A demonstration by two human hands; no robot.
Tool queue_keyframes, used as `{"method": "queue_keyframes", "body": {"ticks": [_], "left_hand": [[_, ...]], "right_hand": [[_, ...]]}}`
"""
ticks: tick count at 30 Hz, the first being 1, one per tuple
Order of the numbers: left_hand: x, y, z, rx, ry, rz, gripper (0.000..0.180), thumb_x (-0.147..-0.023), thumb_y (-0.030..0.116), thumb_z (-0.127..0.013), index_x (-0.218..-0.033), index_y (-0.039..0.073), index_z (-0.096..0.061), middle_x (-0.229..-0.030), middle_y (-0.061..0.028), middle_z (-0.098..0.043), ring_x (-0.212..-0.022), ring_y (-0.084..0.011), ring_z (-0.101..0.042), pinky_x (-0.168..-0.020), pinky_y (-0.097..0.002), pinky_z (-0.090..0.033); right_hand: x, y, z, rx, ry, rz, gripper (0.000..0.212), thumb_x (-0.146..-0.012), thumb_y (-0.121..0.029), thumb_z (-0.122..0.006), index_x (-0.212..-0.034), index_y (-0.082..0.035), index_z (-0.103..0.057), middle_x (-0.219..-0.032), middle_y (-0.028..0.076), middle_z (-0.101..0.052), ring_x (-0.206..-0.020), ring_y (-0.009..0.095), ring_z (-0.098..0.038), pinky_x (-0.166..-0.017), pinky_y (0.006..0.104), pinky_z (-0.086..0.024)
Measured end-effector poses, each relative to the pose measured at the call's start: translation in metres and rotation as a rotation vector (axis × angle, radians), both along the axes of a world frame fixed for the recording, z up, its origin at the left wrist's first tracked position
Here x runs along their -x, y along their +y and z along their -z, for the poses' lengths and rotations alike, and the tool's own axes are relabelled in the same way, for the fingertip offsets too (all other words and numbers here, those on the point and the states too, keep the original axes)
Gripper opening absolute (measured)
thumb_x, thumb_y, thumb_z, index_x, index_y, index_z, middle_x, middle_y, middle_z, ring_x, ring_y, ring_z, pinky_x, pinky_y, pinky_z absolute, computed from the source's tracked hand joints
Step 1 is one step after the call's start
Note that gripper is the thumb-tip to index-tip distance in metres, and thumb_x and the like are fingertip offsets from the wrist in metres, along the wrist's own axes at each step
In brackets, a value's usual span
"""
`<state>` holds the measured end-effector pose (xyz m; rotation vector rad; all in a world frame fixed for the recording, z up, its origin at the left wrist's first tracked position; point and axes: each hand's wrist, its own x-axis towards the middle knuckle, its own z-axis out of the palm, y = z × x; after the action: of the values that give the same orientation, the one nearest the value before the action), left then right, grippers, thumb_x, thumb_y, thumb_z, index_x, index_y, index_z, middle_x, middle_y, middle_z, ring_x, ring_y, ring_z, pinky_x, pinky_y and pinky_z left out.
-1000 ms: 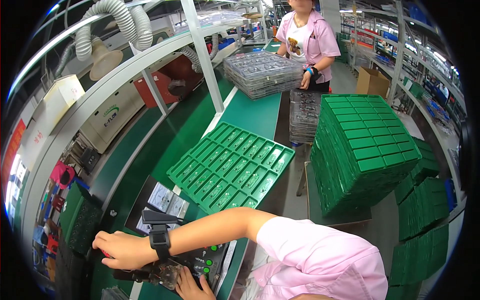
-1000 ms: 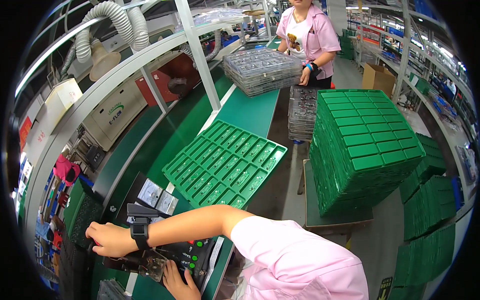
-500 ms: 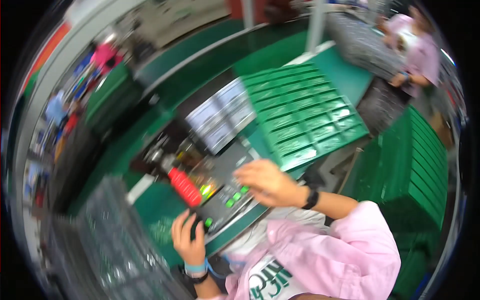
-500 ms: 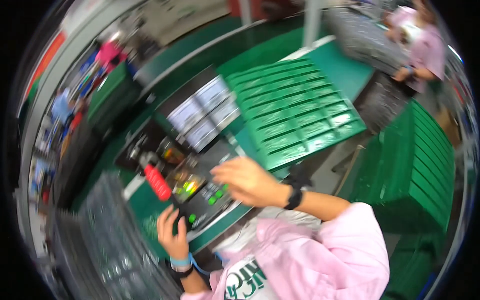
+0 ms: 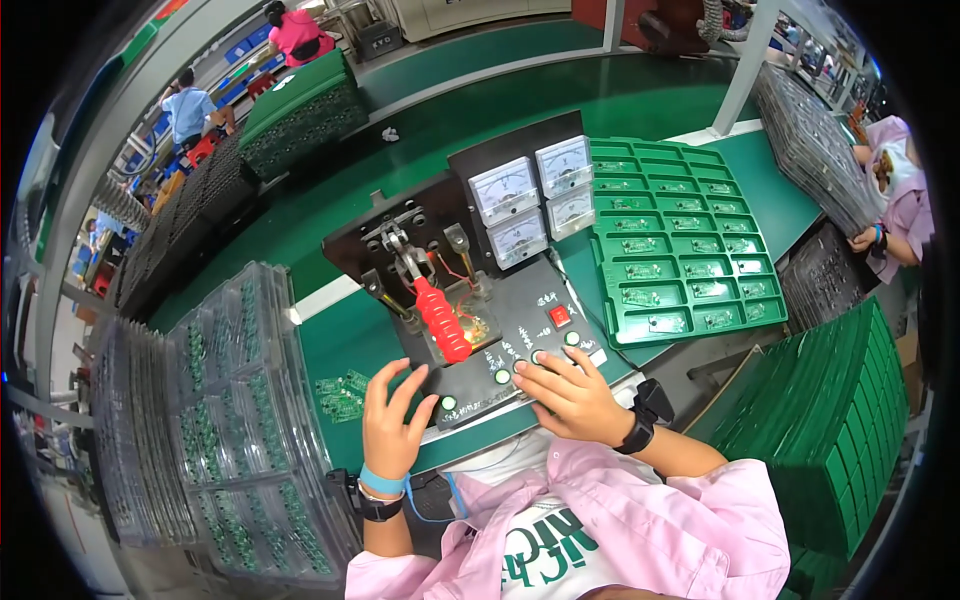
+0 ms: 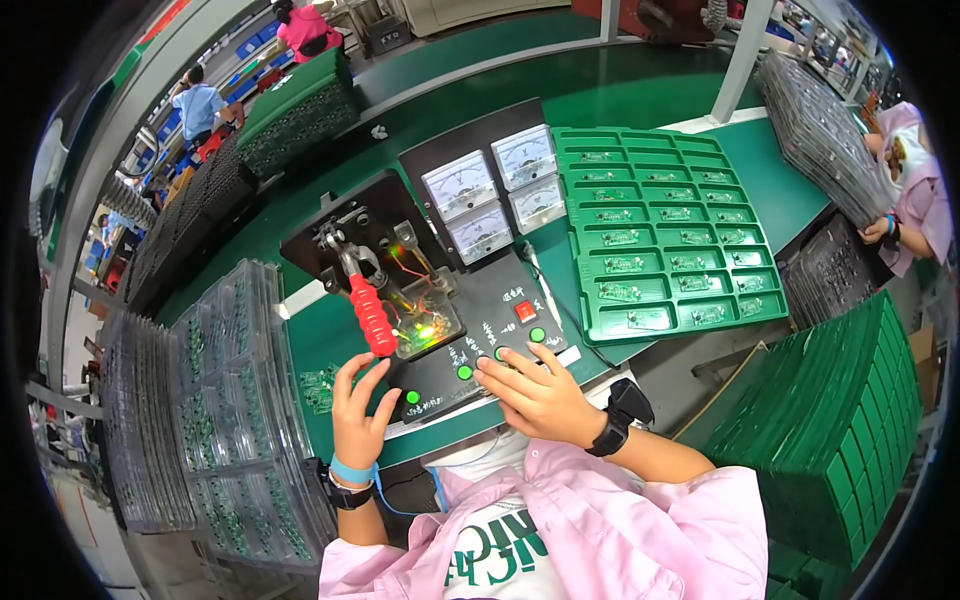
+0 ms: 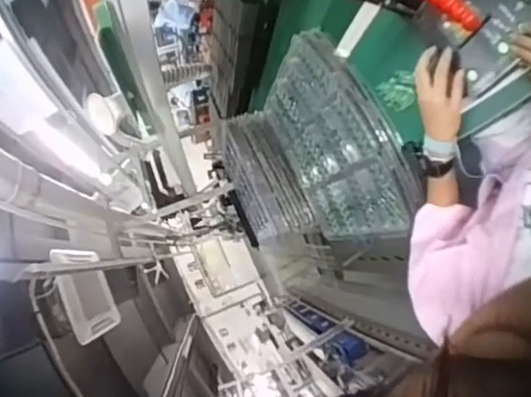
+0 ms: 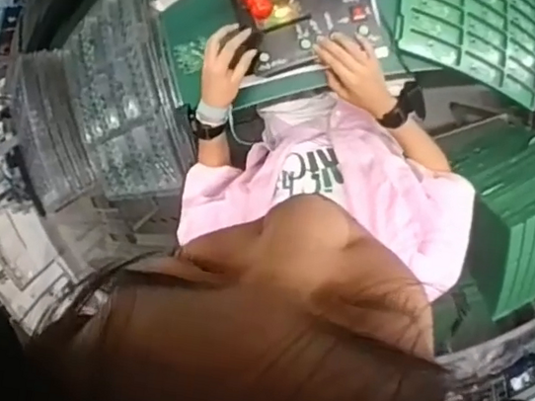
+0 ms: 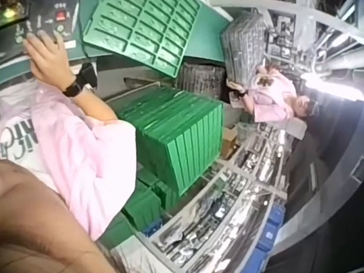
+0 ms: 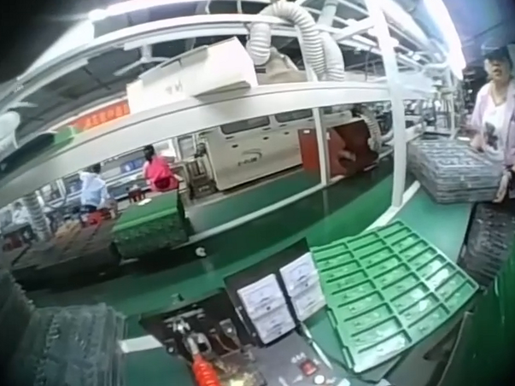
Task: The person picks up a circuit board, places it into a testing machine, and presses the lever down. After pressing buttons on the machine, they remove the circuit board, place it into a green tray, and handle a strip of labels.
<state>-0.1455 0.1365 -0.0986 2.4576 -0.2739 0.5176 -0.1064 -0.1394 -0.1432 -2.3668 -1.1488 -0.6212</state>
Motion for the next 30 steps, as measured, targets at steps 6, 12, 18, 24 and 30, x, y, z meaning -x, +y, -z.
{"method": "queue_keyframes", "body": {"ticks": [6, 12, 18, 24, 30], "left_hand": [[-0.012, -0.002, -0.024, -0.028, 0.056, -0.038, 0.060, -0.066, 0.020, -0.084, -0.118, 0.007, -0.060, -0.120, -0.0135, -0.051, -0.109, -0.0345, -0.052, -0.091, -0.0440, -0.045], [-0.036, -0.003, -0.044, -0.266, 0.159, 0.102, 0.066, -0.060, 0.029, -0.087, -0.116, 0.008, -0.059, -0.118, -0.0117, -0.048, -0.105, -0.0335, -0.048, -0.089, -0.0431, -0.044], [-0.025, -0.004, -0.042, -0.297, 0.177, 0.082, 0.070, -0.060, 0.028, -0.087, -0.120, 0.009, -0.059, -0.119, -0.0116, -0.047, -0.103, -0.0328, -0.047, -0.090, -0.0423, -0.044], [-0.014, -0.010, -0.032, -0.075, 0.183, -0.028, 0.085, -0.064, 0.024, -0.085, -0.140, 0.023, -0.048, -0.123, -0.0125, -0.047, -0.104, -0.0331, -0.047, -0.093, -0.0434, -0.041], [0.004, -0.008, -0.008, -0.141, 0.038, -0.198, 0.068, -0.074, 0.018, -0.078, -0.136, 0.014, -0.051, -0.129, -0.0162, -0.048, -0.112, -0.0353, -0.049, -0.094, -0.0447, -0.042]], "right_hand": [[-0.002, 0.003, 0.000, -0.029, 0.008, -0.020, 0.052, -0.074, -0.012, -0.067, -0.126, -0.014, -0.061, -0.132, 0.000, -0.058, -0.119, 0.021, -0.053, -0.105, 0.0440, -0.033], [-0.004, 0.002, -0.007, -0.038, 0.032, -0.004, 0.052, -0.073, -0.012, -0.069, -0.124, -0.013, -0.062, -0.130, 0.001, -0.059, -0.116, 0.021, -0.054, -0.102, 0.0431, -0.035], [-0.017, 0.000, -0.023, -0.084, 0.124, -0.104, 0.044, -0.075, -0.014, -0.070, -0.119, -0.011, -0.064, -0.124, 0.002, -0.062, -0.108, 0.021, -0.058, -0.094, 0.0430, -0.041], [-0.048, 0.035, -0.104, 0.030, 0.259, -0.540, 0.030, -0.080, -0.015, -0.070, -0.109, -0.009, -0.066, -0.123, 0.006, -0.063, -0.106, 0.025, -0.061, -0.088, 0.0393, -0.044], [-0.128, 0.104, -0.202, -0.541, -0.141, -0.737, 0.042, -0.085, -0.007, -0.062, -0.127, -0.005, -0.057, -0.140, 0.017, -0.050, -0.128, 0.031, -0.049, -0.106, 0.0395, -0.037]]}}
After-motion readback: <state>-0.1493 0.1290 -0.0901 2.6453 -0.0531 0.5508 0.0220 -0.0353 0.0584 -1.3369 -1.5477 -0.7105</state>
